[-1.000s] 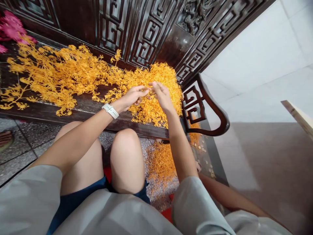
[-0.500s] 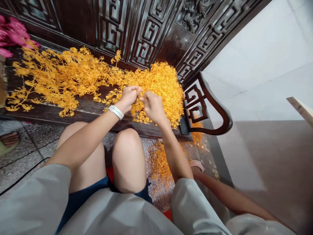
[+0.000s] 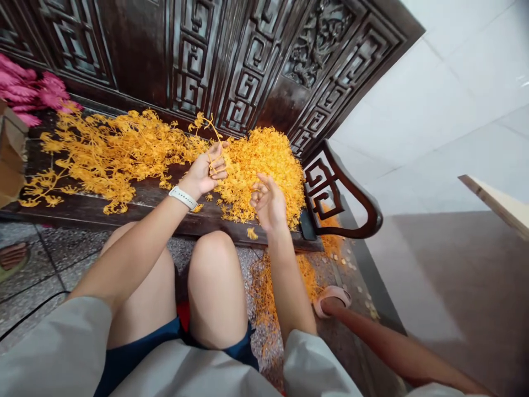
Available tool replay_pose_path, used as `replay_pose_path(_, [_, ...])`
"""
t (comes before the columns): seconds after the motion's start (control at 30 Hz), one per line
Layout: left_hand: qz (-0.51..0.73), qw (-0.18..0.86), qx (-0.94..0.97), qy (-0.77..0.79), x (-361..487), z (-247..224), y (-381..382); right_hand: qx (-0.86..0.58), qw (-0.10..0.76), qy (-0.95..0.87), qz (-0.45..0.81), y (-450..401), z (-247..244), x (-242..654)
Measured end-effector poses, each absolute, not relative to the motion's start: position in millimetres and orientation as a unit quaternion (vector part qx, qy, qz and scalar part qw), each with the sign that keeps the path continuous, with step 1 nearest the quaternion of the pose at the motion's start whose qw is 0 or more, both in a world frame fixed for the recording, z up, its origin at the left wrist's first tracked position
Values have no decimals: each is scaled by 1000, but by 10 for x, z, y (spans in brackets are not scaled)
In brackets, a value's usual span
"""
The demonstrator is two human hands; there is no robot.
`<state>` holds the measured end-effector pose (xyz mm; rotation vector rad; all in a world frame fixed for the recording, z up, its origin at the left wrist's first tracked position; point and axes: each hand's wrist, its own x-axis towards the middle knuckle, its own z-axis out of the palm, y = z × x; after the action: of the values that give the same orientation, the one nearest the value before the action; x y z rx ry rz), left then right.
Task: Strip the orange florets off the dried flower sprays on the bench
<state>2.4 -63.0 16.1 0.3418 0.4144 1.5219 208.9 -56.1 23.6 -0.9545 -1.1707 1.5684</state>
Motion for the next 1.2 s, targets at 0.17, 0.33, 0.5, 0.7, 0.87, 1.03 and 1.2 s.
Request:
replay_pose_path(0.17, [652, 714, 159, 199, 130, 191, -698, -367, 386, -769, 353, -483, 266, 1912])
replay_pose_path(0.33, [671, 688, 197, 196, 14, 210, -730, -297, 326, -786, 433, -191, 342, 1819])
replay_pose_path(0.5, [704, 646, 229, 188, -110, 157, -628, -347, 517, -603, 499, -70, 468, 1709])
replay_pose_path(0.7, [705, 630, 174, 274, 55, 82, -341, -304, 538, -731, 290, -585, 672, 1674])
replay_pose_path(0.87, [709, 631, 71, 308, -61, -55, -279, -186, 523, -797, 240, -1107, 1285, 2263])
replay_pose_path(1.03, [717, 621, 144, 281, -283, -46, -471, 69, 119, -847, 513, -838, 1758, 2858])
replay_pose_path(1.2, [623, 668, 251, 320, -69, 310, -550, -295, 442, -494, 688, -63, 965, 2718])
